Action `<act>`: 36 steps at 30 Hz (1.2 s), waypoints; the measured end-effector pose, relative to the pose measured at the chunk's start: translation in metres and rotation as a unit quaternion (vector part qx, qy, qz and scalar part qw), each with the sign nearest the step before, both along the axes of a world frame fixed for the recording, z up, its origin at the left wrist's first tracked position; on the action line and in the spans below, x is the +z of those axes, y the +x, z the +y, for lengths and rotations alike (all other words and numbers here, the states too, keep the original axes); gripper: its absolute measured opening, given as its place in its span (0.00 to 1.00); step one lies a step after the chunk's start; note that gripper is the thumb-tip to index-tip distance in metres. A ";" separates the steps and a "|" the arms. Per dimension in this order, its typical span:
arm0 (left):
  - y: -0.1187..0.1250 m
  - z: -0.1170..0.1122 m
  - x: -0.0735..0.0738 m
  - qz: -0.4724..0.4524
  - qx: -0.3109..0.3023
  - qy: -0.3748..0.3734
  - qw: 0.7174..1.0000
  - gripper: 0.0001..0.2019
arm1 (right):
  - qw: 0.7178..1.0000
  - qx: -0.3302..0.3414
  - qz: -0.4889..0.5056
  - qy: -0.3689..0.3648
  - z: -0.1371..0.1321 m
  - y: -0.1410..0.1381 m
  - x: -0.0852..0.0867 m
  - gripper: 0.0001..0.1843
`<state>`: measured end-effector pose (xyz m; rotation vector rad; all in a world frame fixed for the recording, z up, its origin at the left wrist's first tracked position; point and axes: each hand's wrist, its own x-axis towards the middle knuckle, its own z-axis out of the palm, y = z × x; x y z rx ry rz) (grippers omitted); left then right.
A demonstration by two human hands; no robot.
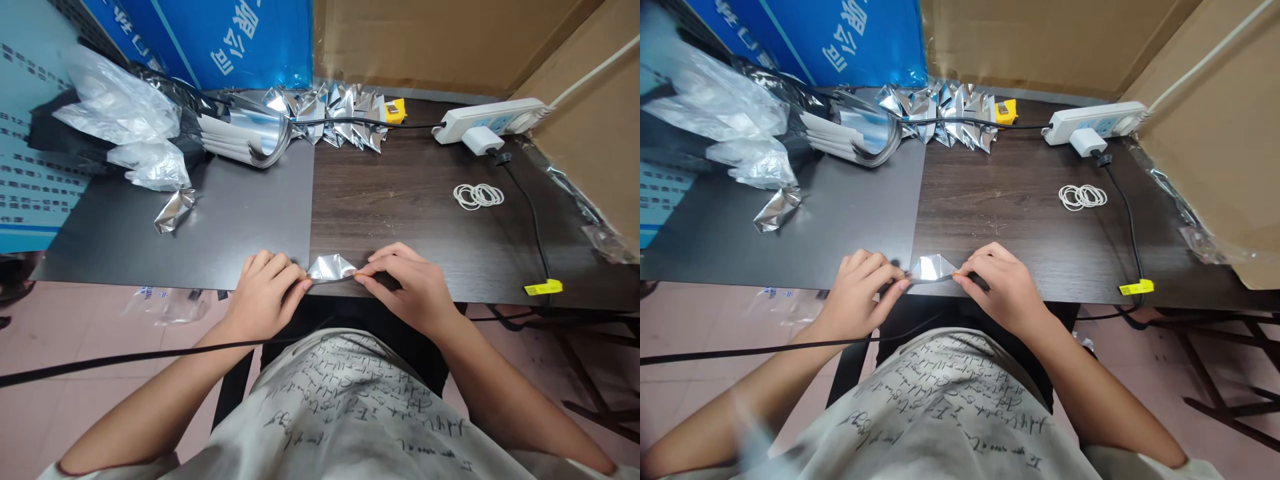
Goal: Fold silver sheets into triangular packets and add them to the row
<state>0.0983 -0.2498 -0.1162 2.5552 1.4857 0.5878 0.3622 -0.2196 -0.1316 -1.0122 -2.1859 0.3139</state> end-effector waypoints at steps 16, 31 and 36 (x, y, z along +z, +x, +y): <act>0.005 0.004 0.008 -0.037 0.077 -0.089 0.992 0.11 | 0.991 -0.108 0.015 -0.076 -0.010 -0.009 0.002 0.06; 0.013 0.004 0.013 0.027 0.139 -0.077 0.987 0.06 | 0.983 -0.153 -0.099 -0.037 -0.018 -0.014 -0.001 0.06; 0.024 -0.009 0.008 0.070 0.150 0.020 0.986 0.06 | 0.977 -0.135 -0.163 -0.035 -0.015 -0.016 0.005 0.14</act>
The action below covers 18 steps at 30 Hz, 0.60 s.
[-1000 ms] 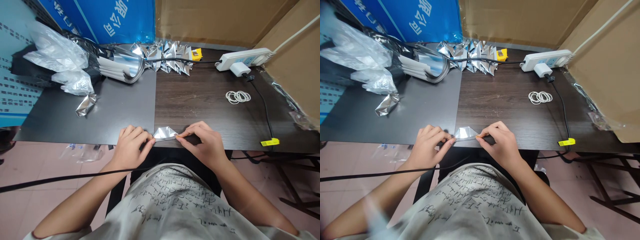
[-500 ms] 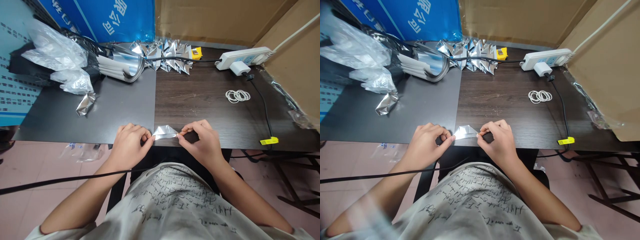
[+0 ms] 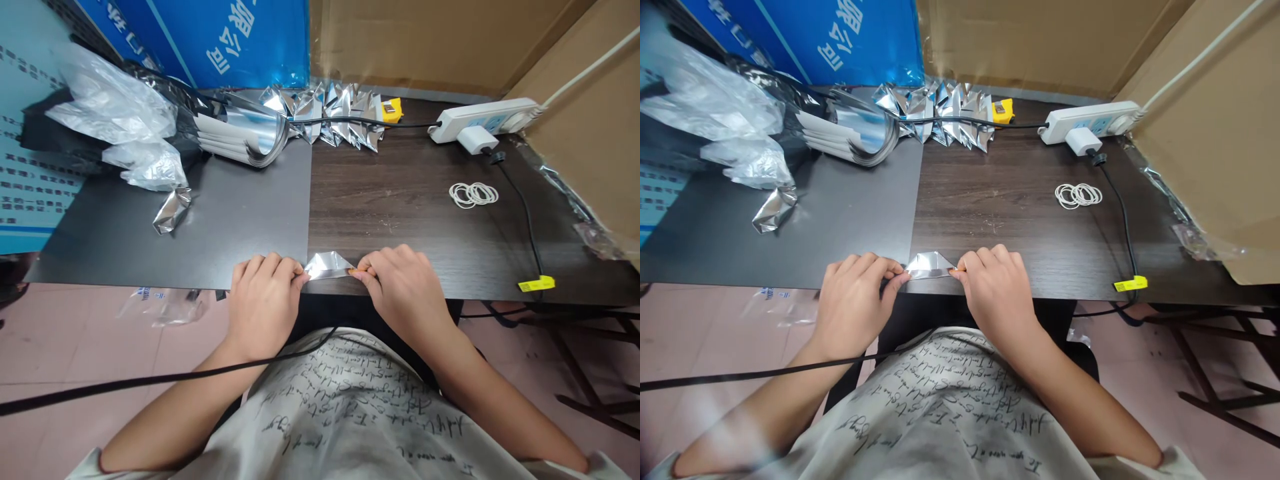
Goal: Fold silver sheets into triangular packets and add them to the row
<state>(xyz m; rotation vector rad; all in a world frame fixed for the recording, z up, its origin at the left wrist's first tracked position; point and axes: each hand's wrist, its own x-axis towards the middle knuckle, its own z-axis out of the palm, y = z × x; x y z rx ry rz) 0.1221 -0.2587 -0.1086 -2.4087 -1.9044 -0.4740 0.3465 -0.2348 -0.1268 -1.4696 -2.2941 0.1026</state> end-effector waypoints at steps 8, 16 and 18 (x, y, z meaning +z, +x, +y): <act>0.000 0.001 -0.006 -0.034 0.020 -0.012 0.999 0.09 | 0.998 0.031 0.028 -0.045 0.004 0.002 -0.003 0.12; -0.007 0.017 -0.002 -0.144 -0.069 -0.008 0.987 0.08 | 0.972 0.091 0.190 -0.107 0.019 0.014 0.002 0.07; -0.009 0.029 0.004 -0.203 -0.093 0.013 0.975 0.05 | 0.956 0.095 0.248 -0.125 0.030 0.018 0.007 0.06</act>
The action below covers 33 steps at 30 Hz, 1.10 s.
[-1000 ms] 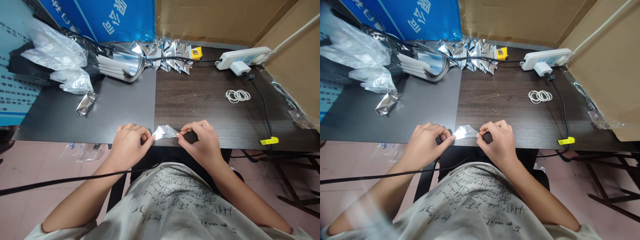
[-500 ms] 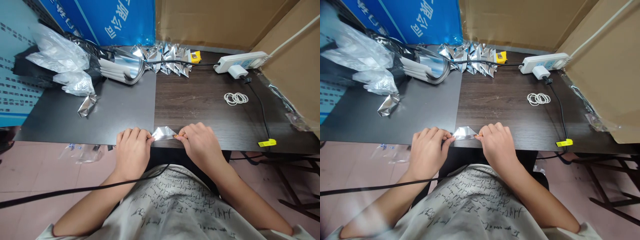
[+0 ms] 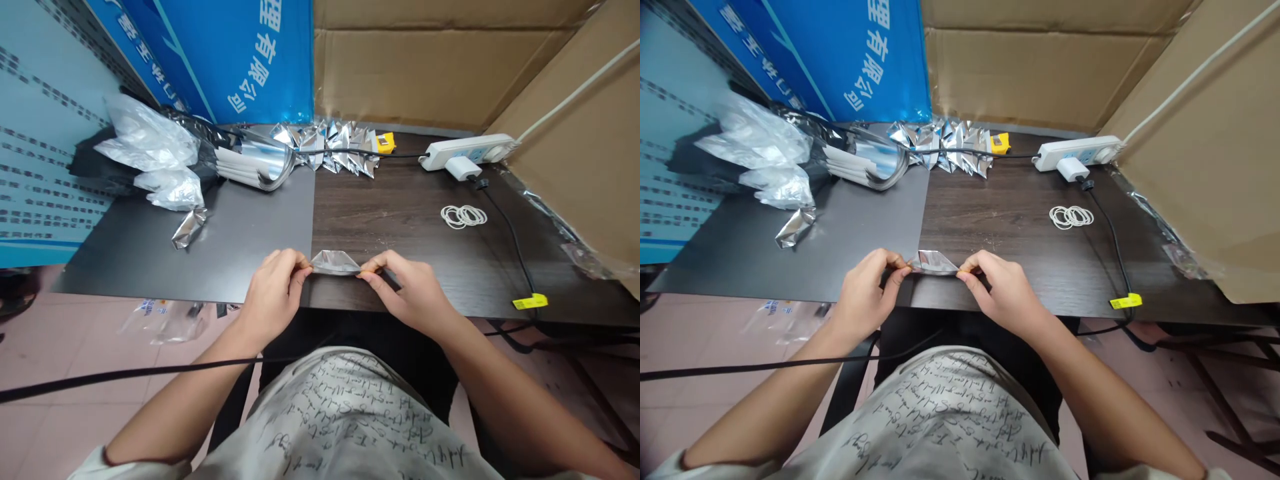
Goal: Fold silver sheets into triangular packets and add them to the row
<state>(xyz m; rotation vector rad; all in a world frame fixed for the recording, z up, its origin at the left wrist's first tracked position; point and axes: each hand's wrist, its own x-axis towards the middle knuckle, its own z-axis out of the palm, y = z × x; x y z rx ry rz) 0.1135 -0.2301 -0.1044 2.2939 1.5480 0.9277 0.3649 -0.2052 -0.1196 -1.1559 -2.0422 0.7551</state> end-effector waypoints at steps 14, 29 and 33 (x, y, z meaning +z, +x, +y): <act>0.016 0.125 0.041 -0.176 -0.079 -0.117 0.974 0.14 | 0.996 0.019 0.074 -0.054 0.115 -0.003 0.056 0.18; 0.037 0.193 0.018 -0.319 -0.075 -0.239 0.914 0.19 | 0.978 -0.050 0.175 -0.100 0.206 -0.024 0.012 0.27; 0.046 0.207 0.012 -0.360 -0.033 -0.229 0.904 0.19 | 0.985 -0.095 0.131 -0.063 0.232 -0.030 0.010 0.18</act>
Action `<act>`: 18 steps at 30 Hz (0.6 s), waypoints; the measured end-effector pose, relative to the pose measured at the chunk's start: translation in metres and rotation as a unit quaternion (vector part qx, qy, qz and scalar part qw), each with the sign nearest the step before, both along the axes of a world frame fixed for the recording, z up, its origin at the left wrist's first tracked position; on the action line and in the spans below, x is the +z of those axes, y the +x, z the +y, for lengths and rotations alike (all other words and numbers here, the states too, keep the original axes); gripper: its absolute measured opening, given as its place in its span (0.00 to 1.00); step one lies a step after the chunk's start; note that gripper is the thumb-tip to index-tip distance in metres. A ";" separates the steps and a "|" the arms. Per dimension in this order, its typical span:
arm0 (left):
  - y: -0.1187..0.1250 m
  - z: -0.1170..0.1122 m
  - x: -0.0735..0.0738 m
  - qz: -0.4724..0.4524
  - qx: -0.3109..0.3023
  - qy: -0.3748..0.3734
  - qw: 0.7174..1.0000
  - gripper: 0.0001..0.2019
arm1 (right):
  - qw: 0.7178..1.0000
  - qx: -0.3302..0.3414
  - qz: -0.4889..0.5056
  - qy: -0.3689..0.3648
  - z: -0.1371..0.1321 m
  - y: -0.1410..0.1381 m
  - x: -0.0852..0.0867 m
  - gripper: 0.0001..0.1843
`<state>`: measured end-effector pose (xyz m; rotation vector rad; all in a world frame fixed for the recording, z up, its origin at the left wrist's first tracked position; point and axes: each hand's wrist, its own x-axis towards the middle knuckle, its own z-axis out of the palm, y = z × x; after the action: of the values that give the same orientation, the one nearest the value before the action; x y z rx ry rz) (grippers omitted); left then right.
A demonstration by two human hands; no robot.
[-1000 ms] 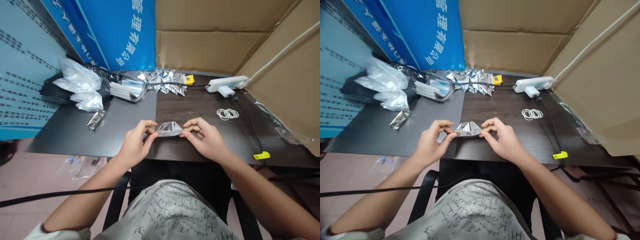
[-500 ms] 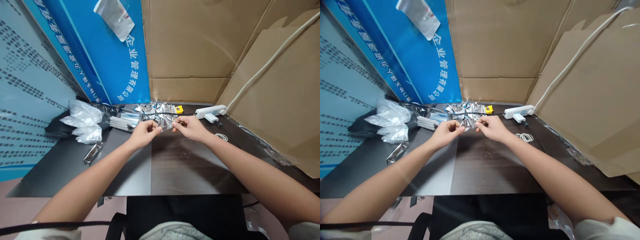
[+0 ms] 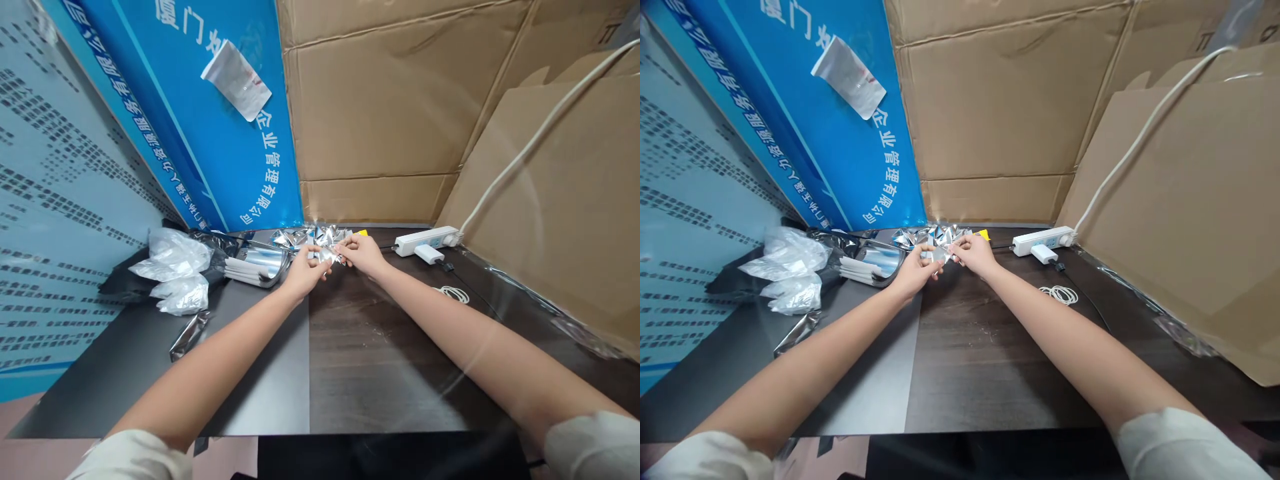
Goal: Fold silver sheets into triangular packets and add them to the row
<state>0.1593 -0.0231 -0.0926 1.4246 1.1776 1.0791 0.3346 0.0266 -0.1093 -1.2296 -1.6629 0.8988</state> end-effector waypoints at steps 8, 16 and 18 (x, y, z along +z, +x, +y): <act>0.005 0.016 -0.015 -0.045 0.030 -0.071 0.996 0.08 | 0.971 -0.027 -0.204 0.124 0.027 -0.005 -0.004 0.10; 0.004 0.018 -0.022 -0.073 0.067 -0.098 0.990 0.06 | 0.909 0.015 -0.344 0.236 0.032 0.001 -0.013 0.15; 0.004 0.018 -0.023 -0.074 0.074 -0.099 0.990 0.06 | 0.900 0.030 -0.360 0.243 0.035 0.002 -0.016 0.13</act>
<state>0.1633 -0.0056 -0.1156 1.1001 1.2600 1.1144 0.3368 0.0617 -0.1253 -1.2191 -2.3252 -0.0070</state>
